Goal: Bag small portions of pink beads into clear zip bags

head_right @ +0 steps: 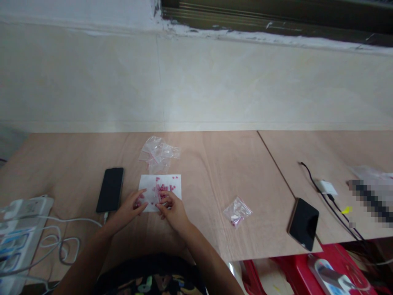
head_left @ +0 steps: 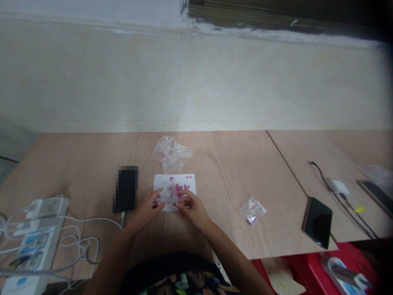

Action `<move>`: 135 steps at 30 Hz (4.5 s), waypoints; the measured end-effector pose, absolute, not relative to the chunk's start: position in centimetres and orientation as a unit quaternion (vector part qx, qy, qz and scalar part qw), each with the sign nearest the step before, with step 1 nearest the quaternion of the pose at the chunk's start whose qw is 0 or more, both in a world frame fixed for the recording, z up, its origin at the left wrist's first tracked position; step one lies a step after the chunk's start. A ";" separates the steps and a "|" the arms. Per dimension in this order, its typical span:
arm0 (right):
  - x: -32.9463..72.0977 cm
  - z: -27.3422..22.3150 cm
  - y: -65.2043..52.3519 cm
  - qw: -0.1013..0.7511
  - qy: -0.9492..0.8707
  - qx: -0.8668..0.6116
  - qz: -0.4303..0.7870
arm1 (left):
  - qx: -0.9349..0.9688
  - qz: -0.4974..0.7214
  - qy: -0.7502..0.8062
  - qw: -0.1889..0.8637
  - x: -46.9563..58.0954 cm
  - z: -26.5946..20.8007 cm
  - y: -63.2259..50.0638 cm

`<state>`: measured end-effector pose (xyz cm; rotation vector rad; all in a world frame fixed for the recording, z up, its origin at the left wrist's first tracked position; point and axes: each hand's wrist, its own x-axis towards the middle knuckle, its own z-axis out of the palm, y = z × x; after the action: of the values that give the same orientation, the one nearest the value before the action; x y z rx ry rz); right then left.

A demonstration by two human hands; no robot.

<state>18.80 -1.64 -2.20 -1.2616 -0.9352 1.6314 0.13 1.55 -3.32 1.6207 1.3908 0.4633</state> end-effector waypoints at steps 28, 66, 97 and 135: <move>19.7 0.5 -1.0 0.365 -0.570 -0.501 0.540 | 0.616 0.193 0.500 0.577 -0.1 -2.9 1.1; 20.1 -6.9 -0.5 0.395 -0.260 -0.419 0.775 | 0.433 0.295 0.542 0.657 1.4 -0.9 1.6; 20.4 -7.0 -0.9 0.428 -0.209 -0.409 0.778 | 0.547 0.233 0.523 0.611 1.6 1.0 1.1; 23.0 -0.4 -2.6 0.415 -0.403 -0.478 0.661 | 0.588 0.166 0.464 0.642 1.1 0.9 2.0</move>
<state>22.96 -2.64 -0.41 -1.2004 -1.0129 1.6606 1.10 2.00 0.94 1.3397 1.0578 0.3774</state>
